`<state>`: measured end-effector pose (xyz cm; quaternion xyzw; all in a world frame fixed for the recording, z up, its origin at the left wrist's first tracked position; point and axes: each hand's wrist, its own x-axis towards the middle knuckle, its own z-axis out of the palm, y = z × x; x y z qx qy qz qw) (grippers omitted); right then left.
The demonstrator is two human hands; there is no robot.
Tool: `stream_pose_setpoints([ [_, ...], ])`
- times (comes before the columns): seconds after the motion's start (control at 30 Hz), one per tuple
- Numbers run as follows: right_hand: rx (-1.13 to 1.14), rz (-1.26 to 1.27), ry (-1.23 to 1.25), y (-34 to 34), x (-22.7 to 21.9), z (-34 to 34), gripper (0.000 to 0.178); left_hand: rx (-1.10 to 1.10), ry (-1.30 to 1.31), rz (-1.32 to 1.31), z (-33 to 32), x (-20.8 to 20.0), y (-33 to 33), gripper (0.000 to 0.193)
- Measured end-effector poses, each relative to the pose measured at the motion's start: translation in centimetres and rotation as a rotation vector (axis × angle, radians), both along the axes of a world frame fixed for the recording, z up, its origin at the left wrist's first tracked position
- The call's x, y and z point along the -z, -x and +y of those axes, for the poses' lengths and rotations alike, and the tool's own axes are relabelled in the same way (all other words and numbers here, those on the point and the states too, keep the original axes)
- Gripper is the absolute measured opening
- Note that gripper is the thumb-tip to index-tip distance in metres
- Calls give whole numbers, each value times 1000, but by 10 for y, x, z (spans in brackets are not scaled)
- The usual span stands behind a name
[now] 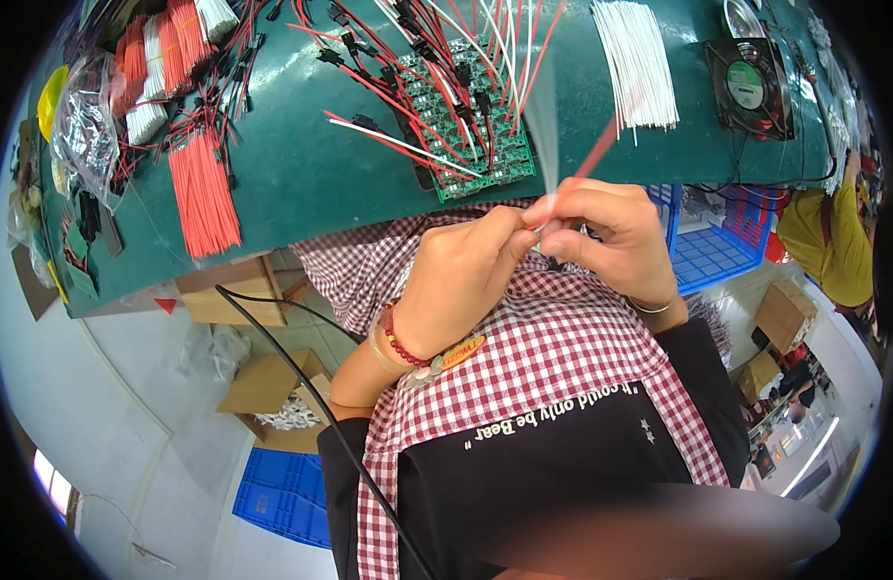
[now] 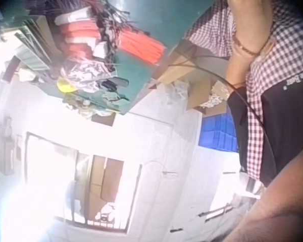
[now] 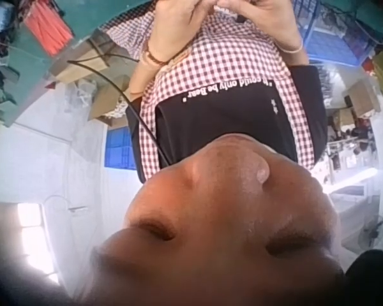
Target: The person solders wires onto a green printed circuit board using a soldering iron and solder wire.
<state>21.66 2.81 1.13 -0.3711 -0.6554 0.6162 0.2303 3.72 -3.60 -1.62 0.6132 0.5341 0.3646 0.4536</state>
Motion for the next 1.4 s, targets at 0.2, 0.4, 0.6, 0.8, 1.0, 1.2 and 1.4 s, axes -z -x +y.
stream_pose_setpoints([
  [0.2, 146, 69, -40, -5, 21, -11, 8, 56, 22, 18, -3, 5, 2, 11],
  [0.4, 321, 107, 156, -7, 48, 18, 6, -172, 72, 22, -2, 2, 9, 11],
  [0.6, 301, 45, 151, -1, 69, 27, 8, -393, 42, 19, -5, 1, 34, 7],
  [0.8, 282, 32, 59, 0, 72, 27, 8, -470, 40, -52, -8, -1, 41, 8],
  [1.0, 269, 7, -61, 0, 73, 27, 8, -440, 34, -59, -8, 2, 35, 8],
  [1.2, 229, -55, -350, 3, 74, 26, 7, -438, 32, -57, -8, 3, 36, 7],
  [1.4, 214, -80, -398, 6, 71, 24, 7, -451, 34, -79, -7, 3, 35, 7],
])
